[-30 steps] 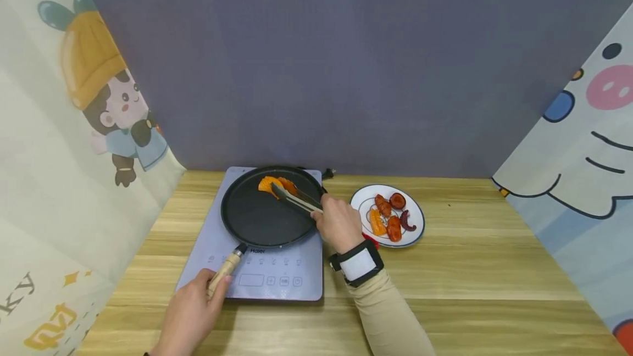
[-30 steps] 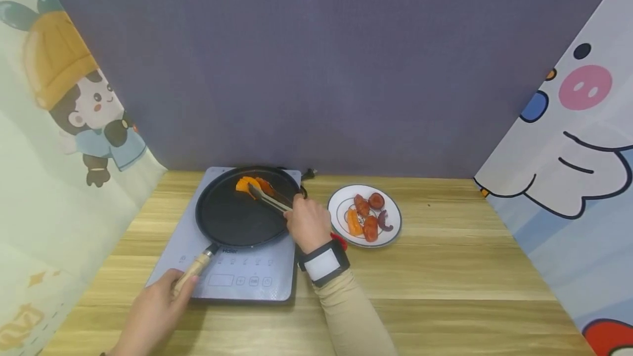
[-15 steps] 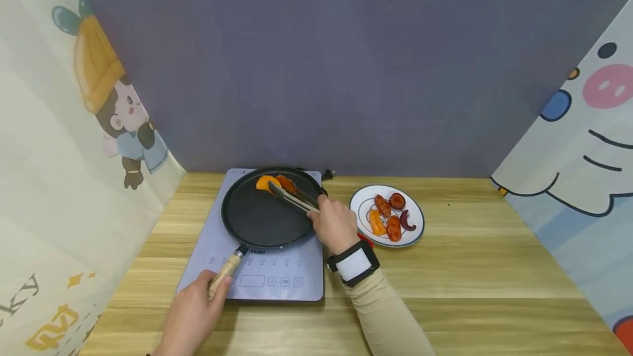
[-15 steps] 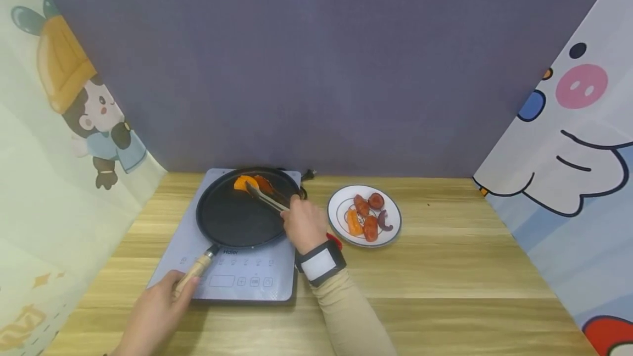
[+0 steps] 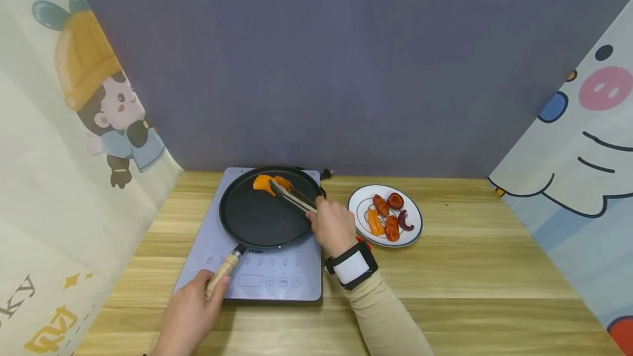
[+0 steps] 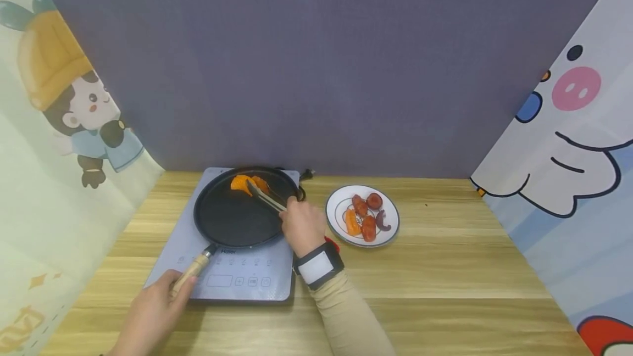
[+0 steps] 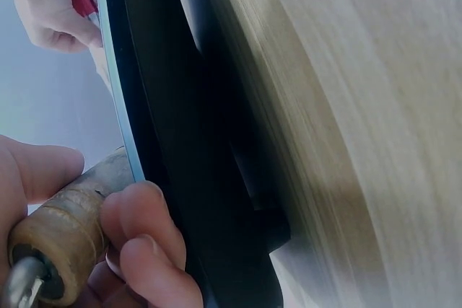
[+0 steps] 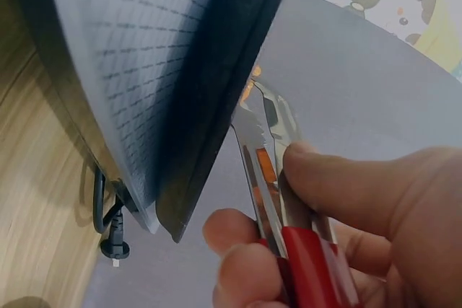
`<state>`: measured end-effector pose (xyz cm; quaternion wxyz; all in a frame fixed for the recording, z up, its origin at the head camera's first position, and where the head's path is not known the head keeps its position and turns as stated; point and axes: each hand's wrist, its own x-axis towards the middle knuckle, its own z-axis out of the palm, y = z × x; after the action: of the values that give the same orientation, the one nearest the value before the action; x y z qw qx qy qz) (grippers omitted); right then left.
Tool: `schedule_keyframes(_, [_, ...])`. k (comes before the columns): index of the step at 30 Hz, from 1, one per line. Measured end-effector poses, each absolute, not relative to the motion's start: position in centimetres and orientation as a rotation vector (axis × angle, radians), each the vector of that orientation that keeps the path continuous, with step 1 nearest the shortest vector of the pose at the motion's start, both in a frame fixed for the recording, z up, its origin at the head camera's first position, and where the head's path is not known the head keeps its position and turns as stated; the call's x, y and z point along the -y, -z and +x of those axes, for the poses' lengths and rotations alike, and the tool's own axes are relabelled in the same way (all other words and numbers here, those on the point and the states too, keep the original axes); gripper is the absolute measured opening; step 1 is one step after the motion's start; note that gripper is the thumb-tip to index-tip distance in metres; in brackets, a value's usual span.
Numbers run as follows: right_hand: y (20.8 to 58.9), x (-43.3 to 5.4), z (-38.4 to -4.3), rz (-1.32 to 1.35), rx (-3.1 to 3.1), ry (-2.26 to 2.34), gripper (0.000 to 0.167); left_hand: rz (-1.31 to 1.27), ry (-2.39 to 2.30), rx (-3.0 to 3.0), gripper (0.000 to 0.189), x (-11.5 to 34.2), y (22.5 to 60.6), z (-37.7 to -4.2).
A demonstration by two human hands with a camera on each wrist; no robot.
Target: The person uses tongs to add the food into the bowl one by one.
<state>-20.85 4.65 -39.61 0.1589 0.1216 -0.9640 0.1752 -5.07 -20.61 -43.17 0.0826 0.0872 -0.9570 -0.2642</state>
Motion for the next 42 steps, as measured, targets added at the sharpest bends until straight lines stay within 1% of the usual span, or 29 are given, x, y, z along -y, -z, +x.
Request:
schedule_keyframes(16, [39.4, -4.7, -20.7, 0.367, 2.767, -0.501, 0.027, 0.254, 0.781, 2.842, 0.035, 20.5, 43.1, -4.9])
schedule_keyframes(27, [39.0, -5.0, -20.3, 0.357, 2.761, -0.509, 0.03, 0.252, 0.792, 2.841, 0.035, 20.5, 43.1, -4.9])
schedule_keyframes(32, [38.5, -5.4, -19.9, 0.346, 2.763, -0.519, 0.034, 0.232, 0.775, 2.823, 0.034, 20.5, 43.3, -5.1])
schedule_keyframes(38, [38.3, -5.6, -19.8, 0.322, 2.774, -0.542, 0.045, 0.222, 0.767, 2.815, 0.034, 20.6, 43.6, -5.1])
schedule_keyframes(42, [38.2, -5.9, -19.6, 0.307, 2.779, -0.576, 0.039, 0.22, 0.757, 2.8, 0.032, 20.7, 43.7, -5.1])
